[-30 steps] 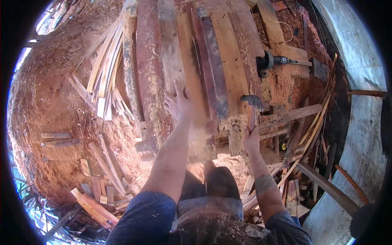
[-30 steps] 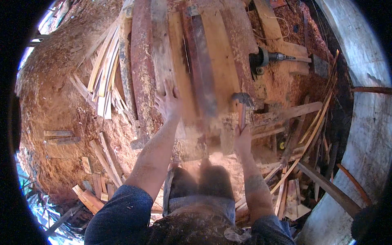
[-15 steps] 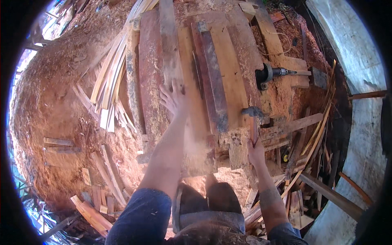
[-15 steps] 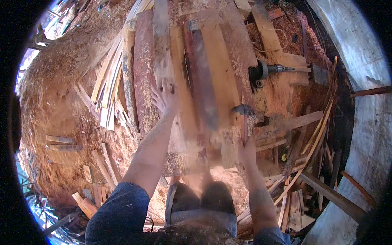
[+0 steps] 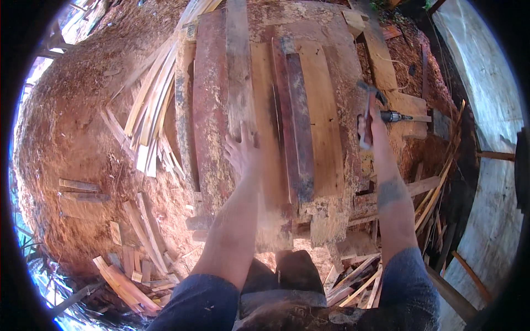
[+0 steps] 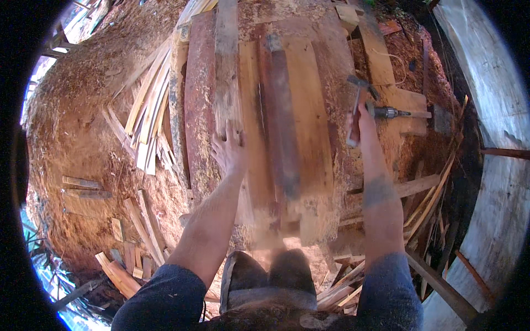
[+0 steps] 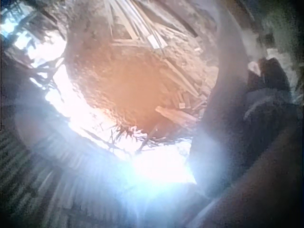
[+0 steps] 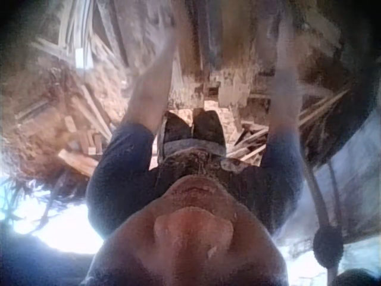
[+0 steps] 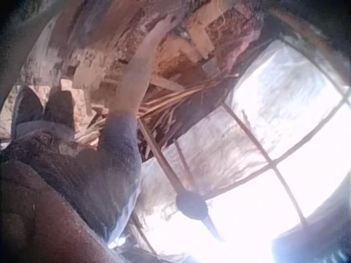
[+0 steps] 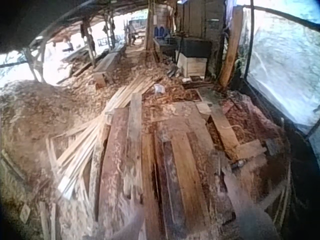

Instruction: The person uses a hammer to pry and tap a wood plank, then carries the plank across the workshop and cuts a piece off with a circular saw.

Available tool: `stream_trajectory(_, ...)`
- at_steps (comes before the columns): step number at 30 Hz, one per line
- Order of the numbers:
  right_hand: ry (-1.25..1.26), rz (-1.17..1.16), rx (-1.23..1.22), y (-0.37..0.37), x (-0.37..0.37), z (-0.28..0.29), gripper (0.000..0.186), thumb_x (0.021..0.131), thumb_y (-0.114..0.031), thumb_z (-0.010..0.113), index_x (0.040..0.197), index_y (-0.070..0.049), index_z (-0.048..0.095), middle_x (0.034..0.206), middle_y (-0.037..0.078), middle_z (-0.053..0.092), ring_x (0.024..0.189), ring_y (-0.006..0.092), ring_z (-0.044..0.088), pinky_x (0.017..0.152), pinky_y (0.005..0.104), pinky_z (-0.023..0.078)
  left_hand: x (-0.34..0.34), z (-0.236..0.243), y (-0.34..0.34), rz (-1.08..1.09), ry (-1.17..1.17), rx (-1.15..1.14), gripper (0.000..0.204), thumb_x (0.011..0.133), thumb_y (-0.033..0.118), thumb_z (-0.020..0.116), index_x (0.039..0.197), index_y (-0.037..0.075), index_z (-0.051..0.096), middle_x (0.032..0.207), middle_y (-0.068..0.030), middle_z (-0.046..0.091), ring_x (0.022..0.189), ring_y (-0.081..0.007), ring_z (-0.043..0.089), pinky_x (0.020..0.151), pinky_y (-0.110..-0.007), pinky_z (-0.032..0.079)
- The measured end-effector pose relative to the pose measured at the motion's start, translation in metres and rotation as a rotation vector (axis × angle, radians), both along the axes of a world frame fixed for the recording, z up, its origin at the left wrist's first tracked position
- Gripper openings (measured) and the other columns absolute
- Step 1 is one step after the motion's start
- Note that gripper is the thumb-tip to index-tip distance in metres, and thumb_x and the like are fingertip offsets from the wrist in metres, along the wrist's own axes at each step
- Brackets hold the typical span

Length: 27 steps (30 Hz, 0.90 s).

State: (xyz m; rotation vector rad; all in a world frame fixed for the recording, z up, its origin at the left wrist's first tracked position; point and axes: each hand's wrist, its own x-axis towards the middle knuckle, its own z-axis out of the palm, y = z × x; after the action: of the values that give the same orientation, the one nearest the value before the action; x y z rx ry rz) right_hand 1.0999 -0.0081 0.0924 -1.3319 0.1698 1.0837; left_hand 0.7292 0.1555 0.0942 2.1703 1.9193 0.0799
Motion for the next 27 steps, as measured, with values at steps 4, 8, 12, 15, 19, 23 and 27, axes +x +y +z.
stream_trajectory(4, 0.048, 0.254, -0.052, 0.071, 0.022, -0.009, 0.033, 0.107, -0.042, 0.055, 0.094, -0.011, 0.052, 0.07, 0.003, 0.057, 0.054, 0.0148, 0.053, 0.048, 0.0319, 0.047, -0.007, 0.001, 0.005, 0.0, 0.045, -0.032, 0.062, 0.104, 0.05, 0.049, 0.161, 0.031, 0.036, 0.153, -0.0316, 0.038, 0.142, -0.0434, 0.041, 0.114, -0.058, 0.032)
stream_trajectory(8, 0.198, 0.303, 0.005, 0.07, 0.045, -0.02, 0.033, 0.108, -0.04, 0.052, 0.095, -0.011, 0.048, 0.069, 0.003, 0.054, 0.055, 0.015, 0.051, 0.051, 0.0318, 0.046, -0.001, 0.005, 0.005, -0.018, 0.066, -0.078, 0.062, 0.104, 0.05, 0.048, 0.161, 0.03, 0.035, 0.153, -0.0313, 0.038, 0.142, -0.0431, 0.041, 0.115, -0.057, 0.032)
stream_trajectory(12, 0.032, 0.219, -0.059, 0.072, 0.024, -0.022, 0.034, 0.109, -0.04, 0.05, 0.093, -0.01, 0.05, 0.068, 0.003, 0.054, 0.054, 0.0156, 0.051, 0.051, 0.0318, 0.046, -0.008, 0.006, 0.007, 0.004, 0.075, -0.082, 0.062, 0.104, 0.05, 0.048, 0.161, 0.03, 0.035, 0.152, -0.0321, 0.039, 0.142, -0.044, 0.042, 0.114, -0.057, 0.032)
stream_trajectory(15, 0.118, 0.271, -0.066, 0.057, 0.028, -0.022, 0.035, 0.108, -0.039, 0.052, 0.092, -0.009, 0.054, 0.069, 0.004, 0.056, 0.054, 0.0164, 0.052, 0.051, 0.0332, 0.047, -0.007, -0.003, 0.006, -0.02, 0.034, 0.007, 0.064, 0.103, 0.054, 0.048, 0.161, 0.029, 0.036, 0.15, -0.0344, 0.039, 0.137, -0.0471, 0.044, 0.112, -0.058, 0.034)
stream_trajectory(19, -0.127, 0.277, -0.31, 0.056, -0.006, -0.009, 0.033, 0.104, -0.037, 0.06, 0.091, -0.007, 0.058, 0.07, 0.004, 0.059, 0.056, 0.0175, 0.058, 0.051, 0.0342, 0.05, -0.009, 0.0, 0.006, 0.007, 0.034, -0.019, 0.062, 0.104, 0.052, 0.047, 0.16, 0.028, 0.038, 0.151, -0.0348, 0.038, 0.139, -0.0476, 0.042, 0.113, -0.058, 0.032)
stream_trajectory(23, -0.256, 0.233, -0.373, 0.023, -0.012, -0.012, 0.027, 0.099, -0.032, 0.064, 0.092, -0.006, 0.059, 0.068, 0.004, 0.061, 0.055, 0.0176, 0.061, 0.05, 0.0332, 0.05, 0.005, 0.002, 0.001, -0.016, -0.024, -0.025, 0.062, 0.104, 0.051, 0.048, 0.16, 0.027, 0.038, 0.152, -0.0349, 0.037, 0.141, -0.0477, 0.04, 0.114, -0.059, 0.031)
stream_trajectory(27, -0.293, 0.205, -0.281, -0.015, -0.094, 0.011, 0.027, 0.098, -0.032, 0.065, 0.093, -0.006, 0.059, 0.067, 0.005, 0.061, 0.052, 0.0181, 0.062, 0.049, 0.035, 0.05, -0.011, -0.009, 0.006, 0.01, 0.015, 0.016, 0.063, 0.103, 0.051, 0.049, 0.161, 0.027, 0.037, 0.153, -0.0346, 0.037, 0.142, -0.0477, 0.039, 0.114, -0.059, 0.031)
